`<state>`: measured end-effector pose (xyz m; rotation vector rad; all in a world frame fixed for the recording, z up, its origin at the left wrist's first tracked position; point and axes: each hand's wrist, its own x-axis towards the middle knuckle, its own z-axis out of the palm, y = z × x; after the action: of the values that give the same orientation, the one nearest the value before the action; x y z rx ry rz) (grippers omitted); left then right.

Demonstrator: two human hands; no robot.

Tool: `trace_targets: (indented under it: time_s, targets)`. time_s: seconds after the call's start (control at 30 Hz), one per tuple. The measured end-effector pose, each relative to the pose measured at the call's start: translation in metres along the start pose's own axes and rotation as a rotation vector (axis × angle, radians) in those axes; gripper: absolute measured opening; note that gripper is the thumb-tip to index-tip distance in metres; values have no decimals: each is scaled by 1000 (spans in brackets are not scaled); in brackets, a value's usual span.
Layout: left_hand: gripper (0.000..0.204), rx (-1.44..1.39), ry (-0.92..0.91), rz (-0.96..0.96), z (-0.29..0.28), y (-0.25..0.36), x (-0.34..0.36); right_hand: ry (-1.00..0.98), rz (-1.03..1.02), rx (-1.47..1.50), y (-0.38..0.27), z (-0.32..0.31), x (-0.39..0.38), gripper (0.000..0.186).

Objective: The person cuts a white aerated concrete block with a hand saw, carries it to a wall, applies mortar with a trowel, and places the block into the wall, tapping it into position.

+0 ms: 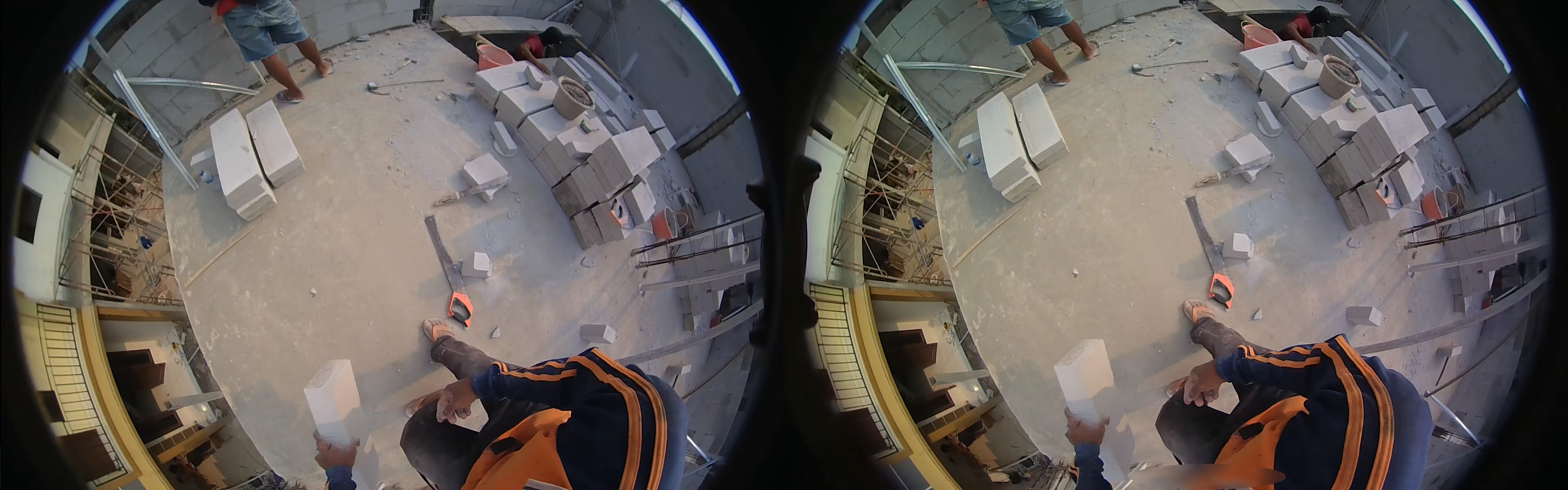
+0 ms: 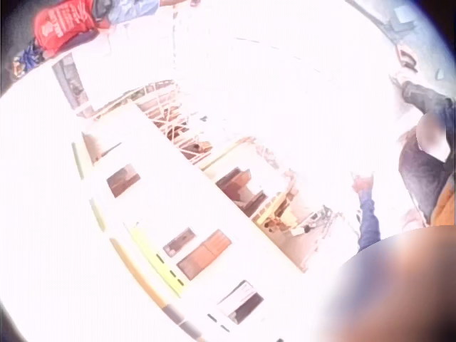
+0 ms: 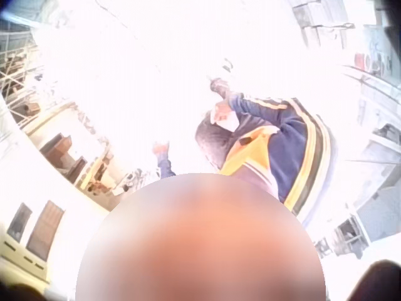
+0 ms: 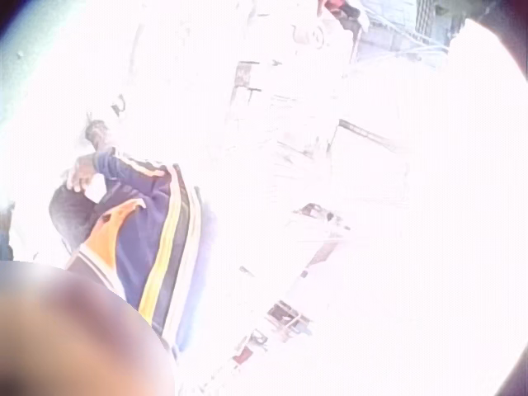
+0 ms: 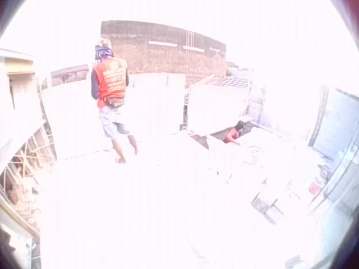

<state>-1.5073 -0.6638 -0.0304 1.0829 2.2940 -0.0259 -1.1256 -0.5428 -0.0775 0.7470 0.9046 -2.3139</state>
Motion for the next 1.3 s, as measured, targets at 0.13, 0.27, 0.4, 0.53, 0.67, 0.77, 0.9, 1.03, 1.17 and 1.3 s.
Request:
trace_targets:
  time_s: [0.13, 0.27, 0.4, 0.53, 0.67, 0.77, 0.9, 1.03, 1.17, 1.3]
  targets:
    - [99, 24, -24, 1, 88, 22, 84, 739, -383, 120, 30, -234, -11, 36]
    - [105, 117, -2, 14, 178, 35, 162, 1201, -214, 720, 49, -452, 3, 32]
    - [107, 155, -52, 11, 253, 29, 227, 1423, -344, 657, 61, -607, 10, 32]
    - [109, 241, -25, 33, 299, 16, 277, 1534, -294, 491, 59, -735, 17, 58]
    - [117, 312, -97, -1, 309, 12, 306, 1685, -321, 363, 53, -826, 24, 73]
    - [115, 348, -85, -6, 307, 19, 315, 1831, -240, 325, 36, -863, 30, 74]
    - [111, 249, -67, -59, 306, 25, 311, 1793, -116, 287, 20, -888, 39, 75]
    - [107, 111, -2, -30, 309, 26, 308, 1806, 32, 333, 25, -933, 42, 80]
    - [107, 98, 140, 56, 316, 29, 307, 1771, 221, 297, 42, -981, 38, 87]
    - [109, 40, 224, 152, 324, 20, 308, 1854, 613, -330, 55, -946, 48, 77]
